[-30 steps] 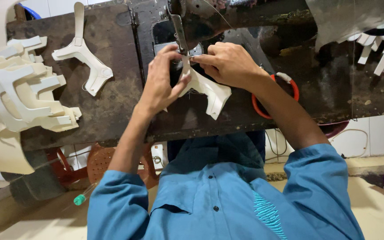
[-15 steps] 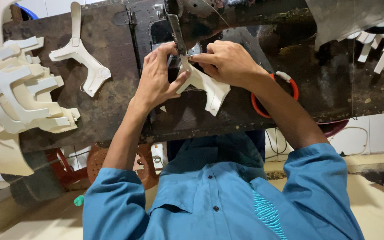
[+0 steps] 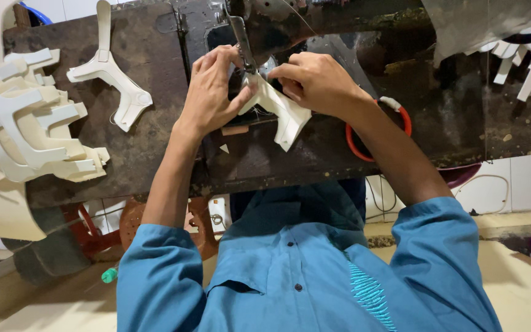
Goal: The person sews white shoe upper components together on an industrial sewing machine, guiding the pieces under the needle with both hands. They trim excess thread with scissors, set finished pieces aside, and pick up new components from the pile to continue stitching.
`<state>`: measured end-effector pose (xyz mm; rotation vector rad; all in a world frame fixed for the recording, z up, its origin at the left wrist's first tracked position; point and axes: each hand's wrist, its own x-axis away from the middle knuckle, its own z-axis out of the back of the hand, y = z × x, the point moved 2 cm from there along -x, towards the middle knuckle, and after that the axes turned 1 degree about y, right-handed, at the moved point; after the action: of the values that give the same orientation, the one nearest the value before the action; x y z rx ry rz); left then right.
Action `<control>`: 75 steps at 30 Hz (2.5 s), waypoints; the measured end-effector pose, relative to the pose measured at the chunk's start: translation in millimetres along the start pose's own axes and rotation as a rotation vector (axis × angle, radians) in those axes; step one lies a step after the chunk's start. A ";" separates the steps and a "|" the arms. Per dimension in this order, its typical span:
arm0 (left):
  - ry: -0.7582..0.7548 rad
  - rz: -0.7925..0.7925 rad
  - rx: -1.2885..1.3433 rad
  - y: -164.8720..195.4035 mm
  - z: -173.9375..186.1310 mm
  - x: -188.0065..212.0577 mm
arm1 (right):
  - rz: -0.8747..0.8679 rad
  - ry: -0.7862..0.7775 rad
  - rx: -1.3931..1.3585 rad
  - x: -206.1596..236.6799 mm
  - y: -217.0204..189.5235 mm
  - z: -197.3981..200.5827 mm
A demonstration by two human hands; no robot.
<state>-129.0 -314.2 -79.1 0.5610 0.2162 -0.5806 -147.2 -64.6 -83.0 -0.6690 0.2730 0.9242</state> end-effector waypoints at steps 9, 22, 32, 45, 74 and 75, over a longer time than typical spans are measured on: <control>0.000 0.007 0.020 0.8 0.9 -2.3 | -0.049 0.006 -0.042 1.0 -6.4 3.5; 0.093 0.001 -0.021 0.0 -6.6 0.8 | -0.038 0.065 0.019 2.0 -2.8 0.0; 0.180 0.062 -0.055 5.9 -3.5 13.1 | -0.019 0.046 0.051 0.7 -3.5 1.4; 0.203 0.135 -0.073 -1.4 -3.7 17.3 | -0.047 0.015 -0.061 -9.3 -8.2 1.1; 0.311 0.220 0.088 29.3 21.4 53.5 | -0.630 -0.107 -0.029 -13.3 6.6 -9.4; 0.327 0.244 0.113 33.9 22.2 58.5 | -0.515 -0.025 -0.092 -7.8 -13.3 5.2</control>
<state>-60.8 -329.8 -66.0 0.7793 0.4192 -0.2628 -141.3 -71.9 -69.6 -0.7653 0.0291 0.4528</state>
